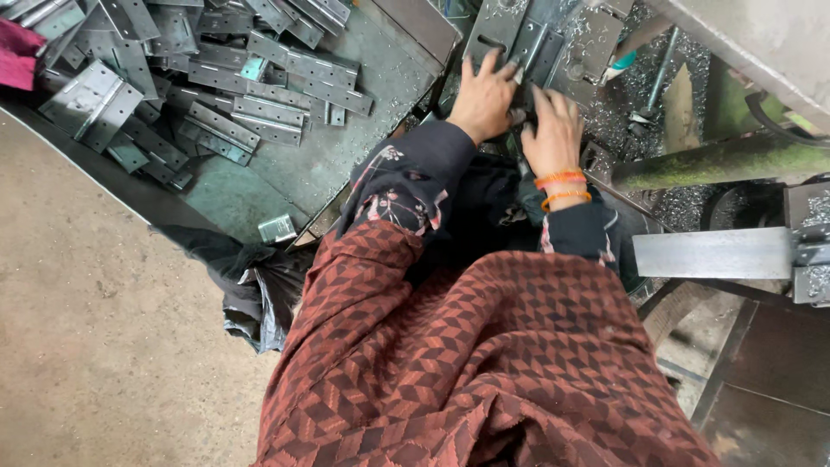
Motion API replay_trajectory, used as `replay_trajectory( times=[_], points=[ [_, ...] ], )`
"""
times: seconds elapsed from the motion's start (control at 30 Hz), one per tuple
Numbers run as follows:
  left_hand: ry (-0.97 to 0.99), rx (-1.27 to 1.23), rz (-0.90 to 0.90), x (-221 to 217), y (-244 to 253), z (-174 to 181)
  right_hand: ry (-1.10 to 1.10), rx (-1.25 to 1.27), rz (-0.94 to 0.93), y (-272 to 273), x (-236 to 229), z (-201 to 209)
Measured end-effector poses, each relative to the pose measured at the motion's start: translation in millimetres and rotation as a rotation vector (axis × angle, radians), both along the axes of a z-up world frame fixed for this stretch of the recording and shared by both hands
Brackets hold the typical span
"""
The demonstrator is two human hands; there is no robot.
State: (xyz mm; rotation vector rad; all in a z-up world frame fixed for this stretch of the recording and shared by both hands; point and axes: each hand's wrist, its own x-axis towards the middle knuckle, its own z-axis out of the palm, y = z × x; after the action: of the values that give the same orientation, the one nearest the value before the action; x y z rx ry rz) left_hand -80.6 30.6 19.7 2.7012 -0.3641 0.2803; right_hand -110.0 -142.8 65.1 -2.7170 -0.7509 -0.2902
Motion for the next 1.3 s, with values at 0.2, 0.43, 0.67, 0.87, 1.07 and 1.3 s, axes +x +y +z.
replay_trajectory(
  times=[0.2, 0.43, 0.67, 0.87, 1.07, 1.3],
  points=[
    [-0.149, 0.182, 0.091, 23.9, -15.1, -21.9, 0.202, -0.042, -0.107, -27.5, -52.8, -4.4],
    [-0.087, 0.058, 0.044, 23.3, -8.9, -15.1, 0.509, -0.026, -0.381, -31.9, -109.7, -102.5],
    [-0.114, 0.132, 0.104, 15.4, -27.3, -18.1, 0.519, 0.008, -0.400, -44.3, -116.1, -124.4],
    [-0.105, 0.184, 0.174, 16.4, -27.4, -23.4, 0.568, -0.143, -0.329, -40.3, -85.1, -65.6],
    [-0.173, 0.123, 0.242, 49.9, -35.5, -20.8, 0.541, -0.211, -0.365, -39.7, -71.4, -70.3],
    [-0.139, 0.180, 0.192, 45.6, -32.1, -24.0, 0.530, 0.012, -0.420, -39.4, -112.5, -134.5]
  ],
)
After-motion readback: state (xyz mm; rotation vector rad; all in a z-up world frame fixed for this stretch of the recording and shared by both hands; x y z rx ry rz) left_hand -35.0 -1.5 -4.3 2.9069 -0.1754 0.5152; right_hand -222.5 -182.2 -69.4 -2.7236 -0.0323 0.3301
